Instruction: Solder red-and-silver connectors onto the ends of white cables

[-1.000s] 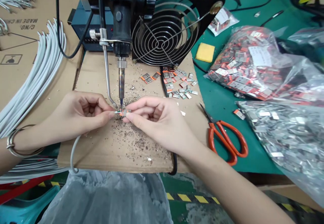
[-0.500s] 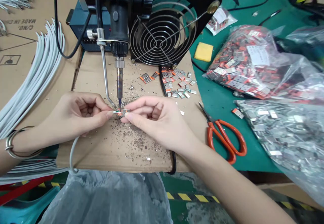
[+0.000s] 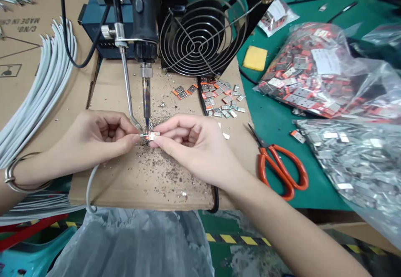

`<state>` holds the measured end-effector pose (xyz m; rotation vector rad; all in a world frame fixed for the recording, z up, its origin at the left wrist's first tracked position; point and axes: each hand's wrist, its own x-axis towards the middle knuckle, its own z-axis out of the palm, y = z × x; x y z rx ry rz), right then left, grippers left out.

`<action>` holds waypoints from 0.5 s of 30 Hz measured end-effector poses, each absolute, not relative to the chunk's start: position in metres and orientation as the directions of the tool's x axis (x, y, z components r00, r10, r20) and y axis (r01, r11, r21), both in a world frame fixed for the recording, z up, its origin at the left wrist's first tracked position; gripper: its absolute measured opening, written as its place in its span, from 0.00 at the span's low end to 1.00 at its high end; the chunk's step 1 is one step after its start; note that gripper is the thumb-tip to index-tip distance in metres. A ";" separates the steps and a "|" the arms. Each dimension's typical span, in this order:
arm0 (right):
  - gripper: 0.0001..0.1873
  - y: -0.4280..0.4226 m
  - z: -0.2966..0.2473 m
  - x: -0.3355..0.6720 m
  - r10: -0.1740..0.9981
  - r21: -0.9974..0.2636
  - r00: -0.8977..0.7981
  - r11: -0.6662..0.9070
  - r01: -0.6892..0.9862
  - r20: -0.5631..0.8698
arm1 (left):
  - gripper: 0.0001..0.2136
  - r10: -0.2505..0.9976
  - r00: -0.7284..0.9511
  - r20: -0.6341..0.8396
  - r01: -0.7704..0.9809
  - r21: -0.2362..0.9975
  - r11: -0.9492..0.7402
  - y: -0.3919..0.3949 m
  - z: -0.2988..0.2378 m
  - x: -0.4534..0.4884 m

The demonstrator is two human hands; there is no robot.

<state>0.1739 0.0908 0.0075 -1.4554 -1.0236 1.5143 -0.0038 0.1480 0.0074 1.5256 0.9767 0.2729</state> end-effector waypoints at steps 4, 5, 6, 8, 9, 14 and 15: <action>0.09 0.090 0.006 0.175 0.938 -0.939 -0.060 -0.344 -0.022 -0.342 | 0.05 0.688 0.657 -0.309 0.415 0.910 0.012 0.147 0.004 -0.008; 0.09 0.089 0.006 0.175 0.939 -0.941 -0.065 -0.339 -0.017 -0.337 | 0.05 0.694 0.661 -0.286 0.409 0.913 -0.013 0.147 0.003 -0.009; 0.08 0.089 0.005 0.175 0.940 -0.942 -0.071 -0.336 -0.015 -0.334 | 0.06 0.704 0.661 -0.261 0.399 0.916 -0.035 0.146 0.002 -0.010; 0.07 0.089 0.004 0.175 0.936 -0.939 -0.083 -0.343 -0.014 -0.341 | 0.06 0.719 0.661 -0.215 0.379 0.923 -0.073 0.145 0.002 -0.010; 0.08 0.089 0.004 0.175 0.936 -0.939 -0.087 -0.344 -0.012 -0.342 | 0.06 0.723 0.661 -0.200 0.372 0.925 -0.085 0.145 0.001 -0.010; 0.06 0.088 0.003 0.174 0.962 -0.962 -0.055 -0.265 0.068 -0.269 | 0.05 0.718 0.671 -0.183 0.383 0.915 -0.125 0.146 -0.002 -0.010; 0.06 0.088 0.003 0.174 0.966 -0.966 -0.054 -0.246 0.082 -0.251 | 0.04 0.719 0.672 -0.177 0.384 0.913 -0.134 0.146 -0.002 -0.010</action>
